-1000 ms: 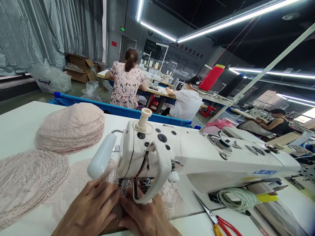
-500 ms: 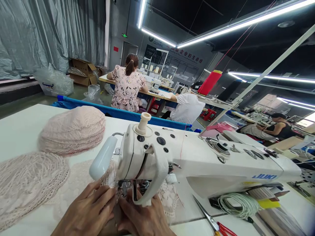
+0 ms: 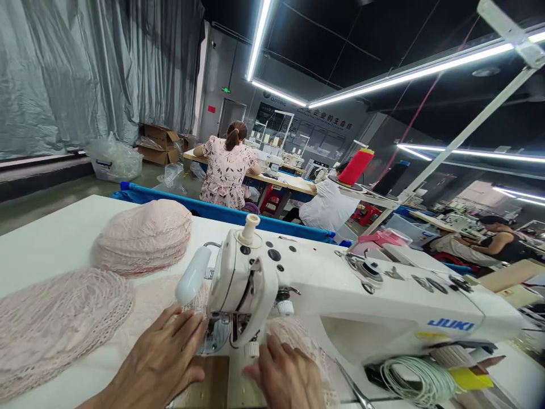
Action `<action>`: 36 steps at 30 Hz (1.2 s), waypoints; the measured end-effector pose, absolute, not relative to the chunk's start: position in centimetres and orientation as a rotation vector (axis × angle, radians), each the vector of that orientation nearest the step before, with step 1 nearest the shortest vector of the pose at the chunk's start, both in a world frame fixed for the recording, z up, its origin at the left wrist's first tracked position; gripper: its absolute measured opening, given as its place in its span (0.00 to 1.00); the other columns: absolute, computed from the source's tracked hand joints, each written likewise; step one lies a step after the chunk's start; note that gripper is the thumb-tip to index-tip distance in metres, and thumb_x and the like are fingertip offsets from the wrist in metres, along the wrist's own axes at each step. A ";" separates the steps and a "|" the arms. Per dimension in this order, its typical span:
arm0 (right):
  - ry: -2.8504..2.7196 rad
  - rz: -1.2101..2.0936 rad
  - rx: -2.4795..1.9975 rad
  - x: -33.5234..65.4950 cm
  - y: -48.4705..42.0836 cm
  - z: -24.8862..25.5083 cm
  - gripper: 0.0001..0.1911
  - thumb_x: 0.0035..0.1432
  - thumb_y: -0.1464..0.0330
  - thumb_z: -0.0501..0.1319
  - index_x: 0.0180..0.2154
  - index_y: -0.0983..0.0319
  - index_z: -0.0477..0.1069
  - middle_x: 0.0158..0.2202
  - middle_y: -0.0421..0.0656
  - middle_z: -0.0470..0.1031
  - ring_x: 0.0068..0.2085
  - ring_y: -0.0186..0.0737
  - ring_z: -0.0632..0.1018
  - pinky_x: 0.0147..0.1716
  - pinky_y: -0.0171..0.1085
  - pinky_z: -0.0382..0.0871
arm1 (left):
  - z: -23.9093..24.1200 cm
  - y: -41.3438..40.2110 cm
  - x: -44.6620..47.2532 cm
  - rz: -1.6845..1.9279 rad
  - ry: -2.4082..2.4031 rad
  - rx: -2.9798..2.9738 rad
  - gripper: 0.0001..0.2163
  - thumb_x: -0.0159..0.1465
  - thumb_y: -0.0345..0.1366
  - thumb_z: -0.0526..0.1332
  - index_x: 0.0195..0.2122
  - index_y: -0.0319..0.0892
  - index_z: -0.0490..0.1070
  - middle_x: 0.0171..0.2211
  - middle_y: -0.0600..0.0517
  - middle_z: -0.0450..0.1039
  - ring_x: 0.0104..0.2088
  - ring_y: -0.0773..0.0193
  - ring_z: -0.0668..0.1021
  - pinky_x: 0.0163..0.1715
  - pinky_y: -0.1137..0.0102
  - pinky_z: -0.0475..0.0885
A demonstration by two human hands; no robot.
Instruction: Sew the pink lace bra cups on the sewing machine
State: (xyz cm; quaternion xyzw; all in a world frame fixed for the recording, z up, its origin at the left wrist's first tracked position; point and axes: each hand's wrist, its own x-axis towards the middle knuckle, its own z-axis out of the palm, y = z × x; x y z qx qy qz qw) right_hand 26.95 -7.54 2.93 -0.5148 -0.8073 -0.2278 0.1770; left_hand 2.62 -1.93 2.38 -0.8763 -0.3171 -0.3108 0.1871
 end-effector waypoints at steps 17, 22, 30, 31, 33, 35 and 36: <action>-1.892 0.846 -1.367 24.8 -7.3 6.7 0.11 0.68 0.65 0.50 0.36 0.63 0.67 0.24 0.39 0.72 0.24 0.37 0.75 0.22 0.32 0.66 | 5.2 -7.2 1.2 -1.180 -1.644 -3.113 0.16 0.70 0.27 0.43 0.55 0.45 0.62 0.31 0.55 0.79 0.26 0.68 0.80 0.27 0.77 0.76; -2.085 -0.003 -1.302 23.2 -7.8 5.3 0.06 0.64 0.72 0.52 0.38 0.61 0.68 0.33 0.45 0.74 0.34 0.41 0.75 0.30 0.35 0.66 | 5.7 -5.6 0.2 -0.979 -1.225 -2.775 0.12 0.69 0.35 0.50 0.50 0.49 0.70 0.46 0.51 0.76 0.38 0.63 0.81 0.30 0.75 0.75; -2.263 -0.199 -1.032 21.5 -8.0 3.8 0.09 0.61 0.71 0.58 0.27 0.62 0.66 0.33 0.41 0.79 0.28 0.37 0.76 0.29 0.39 0.62 | 2.4 -3.0 0.2 -1.171 -0.689 -2.774 0.12 0.70 0.31 0.51 0.36 0.47 0.73 0.33 0.57 0.77 0.40 0.66 0.76 0.49 0.67 0.61; -2.258 -0.236 -1.079 21.7 -7.9 4.1 0.09 0.60 0.72 0.59 0.27 0.62 0.66 0.31 0.42 0.78 0.27 0.38 0.75 0.30 0.39 0.62 | 2.0 -2.9 0.4 -1.197 -0.660 -2.731 0.12 0.71 0.30 0.50 0.36 0.46 0.73 0.33 0.56 0.77 0.41 0.66 0.76 0.50 0.67 0.60; -2.238 -0.349 -1.140 21.8 -7.6 4.6 0.05 0.60 0.72 0.59 0.30 0.63 0.69 0.27 0.43 0.77 0.26 0.40 0.74 0.32 0.41 0.65 | 1.5 -2.8 0.8 -1.169 -0.623 -2.698 0.14 0.72 0.29 0.49 0.36 0.45 0.73 0.33 0.55 0.77 0.42 0.66 0.75 0.52 0.67 0.58; -2.218 -0.414 -1.150 21.9 -7.2 5.1 0.03 0.60 0.70 0.61 0.35 0.64 0.72 0.27 0.44 0.77 0.29 0.42 0.75 0.35 0.42 0.68 | 1.2 -2.8 1.3 -1.123 -0.611 -2.714 0.14 0.71 0.27 0.49 0.34 0.45 0.72 0.34 0.54 0.76 0.42 0.65 0.74 0.54 0.66 0.57; -2.211 -0.420 -1.148 22.0 -7.0 5.2 0.06 0.61 0.68 0.62 0.37 0.65 0.72 0.29 0.45 0.78 0.31 0.44 0.76 0.37 0.42 0.69 | 1.1 -2.7 1.5 -1.100 -0.624 -2.719 0.13 0.69 0.27 0.50 0.32 0.45 0.72 0.34 0.53 0.75 0.42 0.65 0.74 0.56 0.65 0.56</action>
